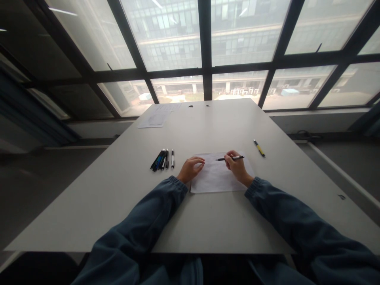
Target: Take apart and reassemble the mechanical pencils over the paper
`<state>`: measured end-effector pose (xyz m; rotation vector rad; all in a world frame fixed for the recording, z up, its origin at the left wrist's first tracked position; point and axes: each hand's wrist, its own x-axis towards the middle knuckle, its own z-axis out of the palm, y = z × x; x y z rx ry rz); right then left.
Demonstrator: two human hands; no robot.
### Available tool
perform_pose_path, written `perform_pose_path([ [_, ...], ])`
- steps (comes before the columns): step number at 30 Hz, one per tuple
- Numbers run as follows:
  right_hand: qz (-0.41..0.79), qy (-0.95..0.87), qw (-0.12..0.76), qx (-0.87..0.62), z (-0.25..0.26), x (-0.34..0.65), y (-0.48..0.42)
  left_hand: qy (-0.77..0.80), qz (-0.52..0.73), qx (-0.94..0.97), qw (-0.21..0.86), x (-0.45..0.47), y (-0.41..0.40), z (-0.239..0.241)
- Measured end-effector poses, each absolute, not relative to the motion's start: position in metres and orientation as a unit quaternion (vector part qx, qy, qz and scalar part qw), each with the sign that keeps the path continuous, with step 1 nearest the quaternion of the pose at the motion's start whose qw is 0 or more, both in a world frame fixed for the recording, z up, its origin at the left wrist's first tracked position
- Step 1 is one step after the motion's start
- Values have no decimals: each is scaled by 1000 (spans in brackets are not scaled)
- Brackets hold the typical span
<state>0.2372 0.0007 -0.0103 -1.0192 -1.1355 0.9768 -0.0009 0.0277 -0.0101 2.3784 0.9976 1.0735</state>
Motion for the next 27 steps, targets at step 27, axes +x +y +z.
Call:
perform_pose_path([
  [27, 340, -620, 477, -521, -25, 240, 7, 323, 288, 887, 161, -4, 34, -16],
])
